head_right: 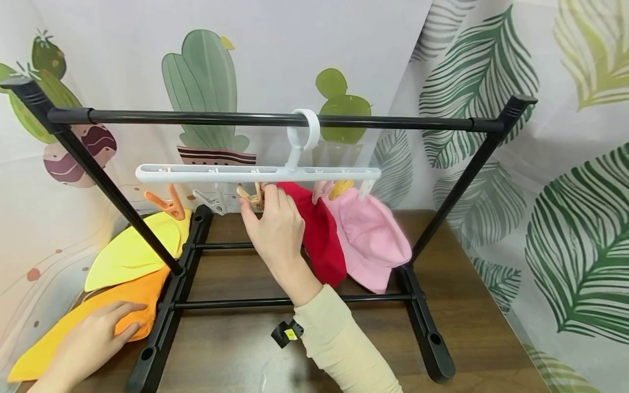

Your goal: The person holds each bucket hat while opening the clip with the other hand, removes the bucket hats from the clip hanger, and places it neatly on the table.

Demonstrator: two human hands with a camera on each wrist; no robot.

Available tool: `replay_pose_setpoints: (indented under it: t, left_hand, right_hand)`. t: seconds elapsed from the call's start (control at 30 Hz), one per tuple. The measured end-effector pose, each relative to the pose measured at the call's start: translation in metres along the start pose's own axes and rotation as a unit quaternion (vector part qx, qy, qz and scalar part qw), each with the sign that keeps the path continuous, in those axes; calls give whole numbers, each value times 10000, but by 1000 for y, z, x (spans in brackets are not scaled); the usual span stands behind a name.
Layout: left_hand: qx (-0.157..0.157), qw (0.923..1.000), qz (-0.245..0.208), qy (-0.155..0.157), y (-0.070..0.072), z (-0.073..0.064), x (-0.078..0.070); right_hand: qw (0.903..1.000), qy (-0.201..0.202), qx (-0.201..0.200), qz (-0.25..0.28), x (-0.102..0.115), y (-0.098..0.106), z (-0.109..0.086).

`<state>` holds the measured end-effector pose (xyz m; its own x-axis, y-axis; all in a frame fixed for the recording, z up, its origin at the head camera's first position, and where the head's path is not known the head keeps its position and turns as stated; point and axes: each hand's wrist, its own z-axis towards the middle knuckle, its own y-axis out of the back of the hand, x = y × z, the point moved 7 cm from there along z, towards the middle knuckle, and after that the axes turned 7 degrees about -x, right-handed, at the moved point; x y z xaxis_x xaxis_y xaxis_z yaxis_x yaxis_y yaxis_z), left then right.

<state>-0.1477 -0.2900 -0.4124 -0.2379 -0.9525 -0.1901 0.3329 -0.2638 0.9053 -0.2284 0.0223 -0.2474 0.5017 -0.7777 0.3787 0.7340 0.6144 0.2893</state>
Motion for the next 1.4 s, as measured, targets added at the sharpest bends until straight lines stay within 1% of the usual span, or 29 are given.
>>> replay_pose_setpoints:
  t: [0.17,0.3,0.37,0.43,0.53,0.67,0.93,1.17,1.4]
  left_hand:
    - [-215,9997,-24,-83,2,6,-8]
    - [-259,9996,-61,-88,1,10,-13]
    - [-336,9993,-88,-130,1,12,-16]
    - [-386,9991,-113,-164,1,14,-19]
    - [-543,9981,-133,-250,2,17,-24]
    - [-655,9974,-136,-270,2,20,-29]
    - [-667,9969,-179,-366,0,25,-35]
    - [-721,9963,-229,-406,1,28,-38]
    - [-856,9947,-274,-491,-2,31,-42]
  right_hand:
    - [10000,46,-31,6,0,0,-1]
    - [10000,67,-14,47,0,1,-2]
    - [9999,90,-8,67,1,1,-3]
    - [9999,137,-15,85,1,1,-3]
    - [9997,228,-24,104,2,2,-4]
    - [9994,322,-16,137,3,4,-4]
    - [9988,380,2,294,3,7,-6]
    - [9984,456,-17,323,2,9,-7]
    - [9982,483,136,337,1,10,-8]
